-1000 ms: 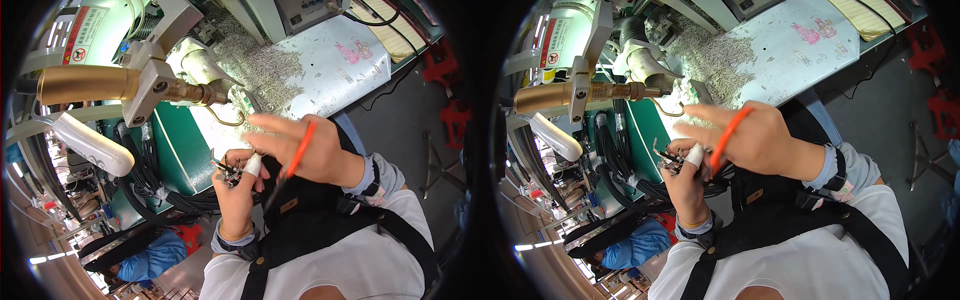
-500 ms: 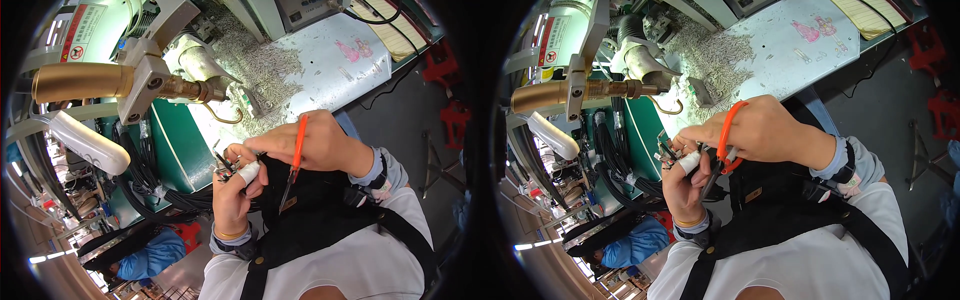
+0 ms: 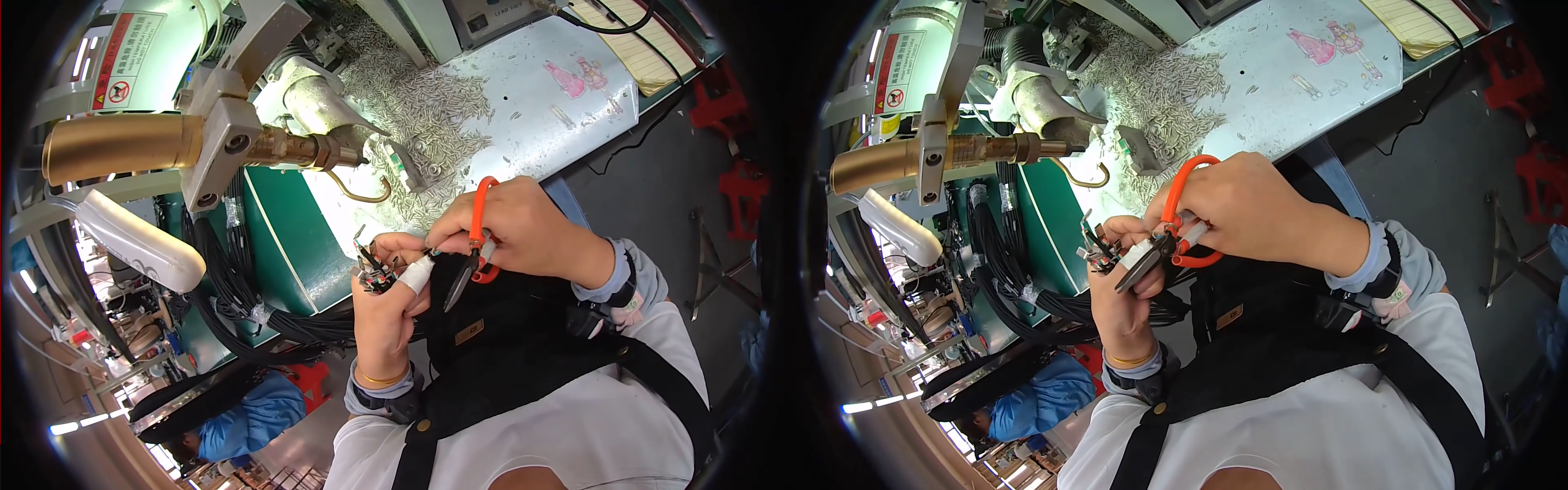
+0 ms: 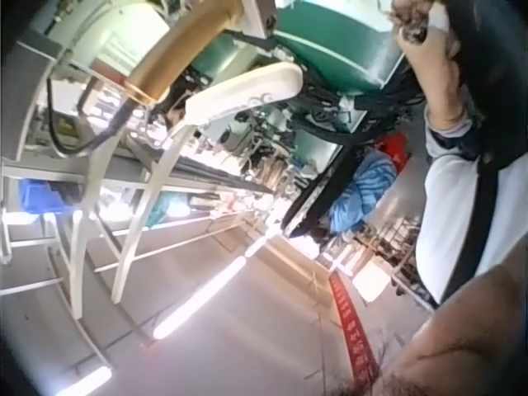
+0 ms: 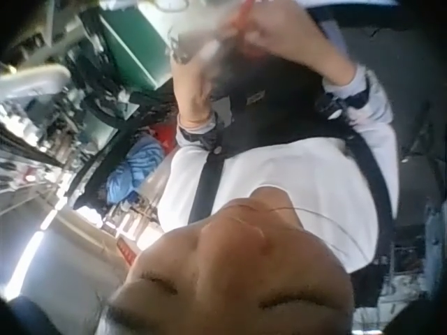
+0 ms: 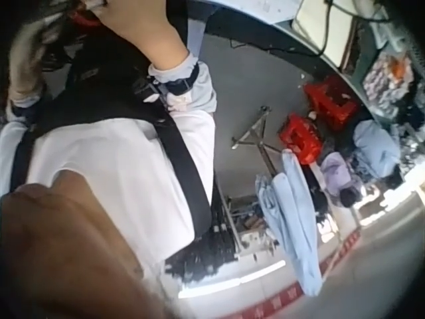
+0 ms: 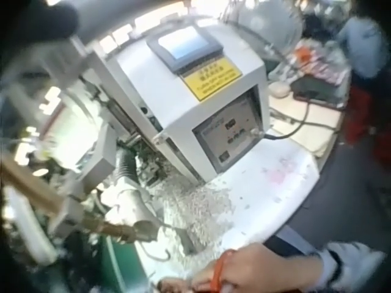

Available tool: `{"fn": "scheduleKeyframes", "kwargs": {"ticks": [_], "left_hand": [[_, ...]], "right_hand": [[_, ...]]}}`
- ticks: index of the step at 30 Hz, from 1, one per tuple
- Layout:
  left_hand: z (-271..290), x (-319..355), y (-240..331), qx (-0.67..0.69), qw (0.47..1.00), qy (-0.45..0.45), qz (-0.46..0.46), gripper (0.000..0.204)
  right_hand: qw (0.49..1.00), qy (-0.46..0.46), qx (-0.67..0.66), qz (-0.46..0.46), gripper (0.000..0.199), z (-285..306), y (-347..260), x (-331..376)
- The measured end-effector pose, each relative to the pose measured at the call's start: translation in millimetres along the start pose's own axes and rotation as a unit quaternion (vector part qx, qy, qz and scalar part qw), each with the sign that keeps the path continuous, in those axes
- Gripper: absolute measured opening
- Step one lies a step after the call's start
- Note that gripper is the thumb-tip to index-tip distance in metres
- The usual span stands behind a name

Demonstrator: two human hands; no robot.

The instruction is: The person trims the ends of wires on a connector using shears, then inserts the connector into a machine to crimp it, repeating this process for several units.

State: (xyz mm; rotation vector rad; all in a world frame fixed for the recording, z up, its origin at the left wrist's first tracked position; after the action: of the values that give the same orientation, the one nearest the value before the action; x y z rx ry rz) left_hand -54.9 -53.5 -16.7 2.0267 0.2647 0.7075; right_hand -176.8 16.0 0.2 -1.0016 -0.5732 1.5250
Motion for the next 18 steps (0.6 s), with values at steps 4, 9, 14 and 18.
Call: {"fn": "scheduleKeyframes", "kwargs": {"ticks": [4, 9, 14, 18], "left_hand": [[-0.2, 2.0, -1.7, 0.012, 1.000, 0.017, -0.010, 0.013], [-1.5, 6.3, 5.6, -0.204, 0.969, 0.045, -0.130, 0.018], [-6.5, 12.3, 14.1, -0.230, 0.954, 0.099, -0.165, 0.018], [0.0, 11.3, 12.3, -0.194, 0.962, 0.088, -0.169, 0.015]], "right_hand": [[0.997, 0.048, 0.043, 0.036, 0.015, -0.1, -10.0, 3.1], [0.993, 0.073, 0.090, -0.002, 0.016, -7.6, -22.2, 6.9], [0.969, 0.076, -0.214, -0.100, 0.009, -18.5, 7.6, 8.2], [0.960, 0.032, -0.256, -0.105, 0.005, -24.3, 8.4, 7.3]]}}
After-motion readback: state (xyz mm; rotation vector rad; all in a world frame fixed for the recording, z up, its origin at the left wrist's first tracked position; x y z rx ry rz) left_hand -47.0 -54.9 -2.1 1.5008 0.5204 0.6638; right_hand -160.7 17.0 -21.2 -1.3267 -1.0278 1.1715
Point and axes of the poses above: each hand's wrist, its own x-axis away from the middle knuckle, its own z-axis out of the back of the hand, y = z × x, the point moved 7 cm from there along -x, towards the middle knuckle, and after that the axes turned 14 degrees about -y, right-handed, at the moved point
